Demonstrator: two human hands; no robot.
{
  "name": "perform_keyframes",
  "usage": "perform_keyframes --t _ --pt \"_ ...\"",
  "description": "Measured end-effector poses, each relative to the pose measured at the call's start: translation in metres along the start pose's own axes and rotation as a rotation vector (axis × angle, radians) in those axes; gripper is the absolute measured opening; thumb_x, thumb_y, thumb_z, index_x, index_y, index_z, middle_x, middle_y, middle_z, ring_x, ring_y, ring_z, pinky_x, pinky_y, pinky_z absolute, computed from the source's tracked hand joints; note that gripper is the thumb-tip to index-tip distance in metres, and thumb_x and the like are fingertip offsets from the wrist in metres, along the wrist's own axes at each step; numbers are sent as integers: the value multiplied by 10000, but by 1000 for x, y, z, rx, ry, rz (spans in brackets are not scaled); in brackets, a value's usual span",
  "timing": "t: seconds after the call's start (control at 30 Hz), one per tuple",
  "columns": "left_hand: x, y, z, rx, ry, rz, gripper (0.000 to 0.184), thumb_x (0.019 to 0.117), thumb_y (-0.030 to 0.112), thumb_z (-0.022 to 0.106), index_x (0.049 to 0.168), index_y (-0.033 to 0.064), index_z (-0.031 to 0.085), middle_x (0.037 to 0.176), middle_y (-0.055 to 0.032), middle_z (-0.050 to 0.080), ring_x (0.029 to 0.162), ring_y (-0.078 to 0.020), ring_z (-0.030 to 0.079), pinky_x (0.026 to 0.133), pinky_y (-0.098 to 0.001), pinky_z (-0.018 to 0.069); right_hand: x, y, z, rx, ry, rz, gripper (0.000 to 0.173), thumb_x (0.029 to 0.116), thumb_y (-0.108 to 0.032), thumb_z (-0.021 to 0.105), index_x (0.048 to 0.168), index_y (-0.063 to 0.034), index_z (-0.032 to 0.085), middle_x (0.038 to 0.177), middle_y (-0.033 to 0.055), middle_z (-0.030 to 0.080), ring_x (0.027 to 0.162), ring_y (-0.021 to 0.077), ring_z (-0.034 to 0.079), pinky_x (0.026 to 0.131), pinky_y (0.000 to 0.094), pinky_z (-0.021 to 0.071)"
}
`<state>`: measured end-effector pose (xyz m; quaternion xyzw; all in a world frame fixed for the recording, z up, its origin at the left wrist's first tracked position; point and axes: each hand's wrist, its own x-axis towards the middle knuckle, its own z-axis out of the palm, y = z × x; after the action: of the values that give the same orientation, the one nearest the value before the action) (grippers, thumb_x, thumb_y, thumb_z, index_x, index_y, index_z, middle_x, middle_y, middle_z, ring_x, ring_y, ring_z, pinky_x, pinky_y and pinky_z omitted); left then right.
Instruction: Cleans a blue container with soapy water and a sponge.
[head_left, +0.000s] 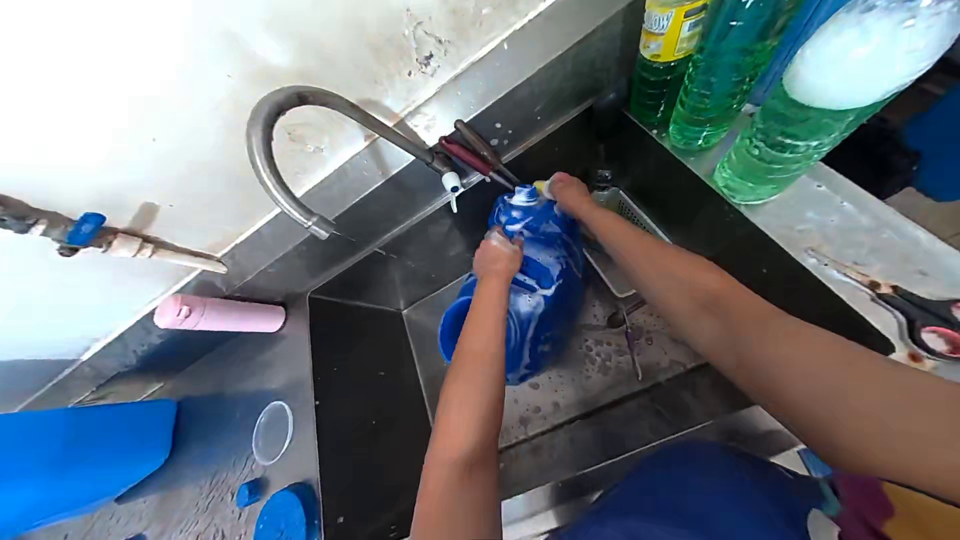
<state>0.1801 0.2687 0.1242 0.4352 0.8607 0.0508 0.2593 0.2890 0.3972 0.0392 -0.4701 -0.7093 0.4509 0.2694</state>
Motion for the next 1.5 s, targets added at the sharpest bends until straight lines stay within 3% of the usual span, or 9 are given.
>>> perform_keyframes --t 0.1,0.27,0.47,0.63,0.83,1.0,1.1,1.27,1.5 --pt "-7 -6 10 -7 38 27 442 1035 305 587 1329 -25 582 1217 -303 654 1169 -470 629 957 -668 478 -28 -11 -3 10 44 -188 292 1002 -121 516 1080 129 644 1176 330 628 1189 485 571 1004 631 439" --pt "-57 -48 8 200 -175 282 424 950 127 661 1338 -24 579 1173 -294 665 1136 -459 639 967 -650 480 -46 -3 1 90 -322 138 421 1103 -202 450 1328 138 554 1344 366 568 1295 479 541 1108 614 391" --pt "-144 -92 -6 503 -463 260 373 901 87 691 1231 -80 645 1243 -304 639 1215 -477 591 1007 -650 447 -216 -67 12 -65 -696 -230 554 910 -287 770 1311 60 609 1355 289 573 1305 447 512 1099 617 383" --pt "-181 -111 22 306 -87 418 270 873 103 662 1094 -42 719 1119 -248 715 1114 -430 665 965 -605 466 -179 22 30 120 -562 329 545 1051 -226 598 1459 83 410 1250 336 609 1115 419 630 978 561 496" --pt "-149 -212 24 -338 453 357 371 808 53 724 1103 -168 685 1070 -326 703 1076 -412 682 1006 -536 485 -213 -140 28 431 -316 24 261 916 17 638 1163 45 555 959 118 657 828 155 655 779 351 573" --pt "-115 -320 77 -710 -14 112 797 784 -139 681 1490 -139 310 1401 -321 517 1277 -322 560 1073 -400 477 -160 -16 45 -458 -27 -35 540 942 -53 671 1467 -40 546 1530 328 424 1366 582 429 997 812 363" --pt "-111 -336 67 -836 -44 7 572 979 18 612 1487 -78 369 1369 -323 530 1158 -357 610 950 -460 536 -149 -8 60 -607 39 1 471 958 -53 642 1407 58 559 1458 352 500 1355 559 466 1086 719 371" --pt "-111 -330 66 -631 34 32 360 984 35 580 1306 -120 539 1203 -303 630 1099 -346 631 970 -489 495 -275 -98 242 -480 -552 -384 741 881 -373 776 1421 74 536 1576 310 391 1523 471 268 1216 662 187" --pt "-109 -319 68 -670 -47 25 459 1012 150 628 1379 -87 489 1220 -294 632 1084 -346 650 956 -486 513 -190 10 28 -687 224 239 543 1037 -281 537 1442 77 482 1466 349 487 1362 538 471 1094 700 378"
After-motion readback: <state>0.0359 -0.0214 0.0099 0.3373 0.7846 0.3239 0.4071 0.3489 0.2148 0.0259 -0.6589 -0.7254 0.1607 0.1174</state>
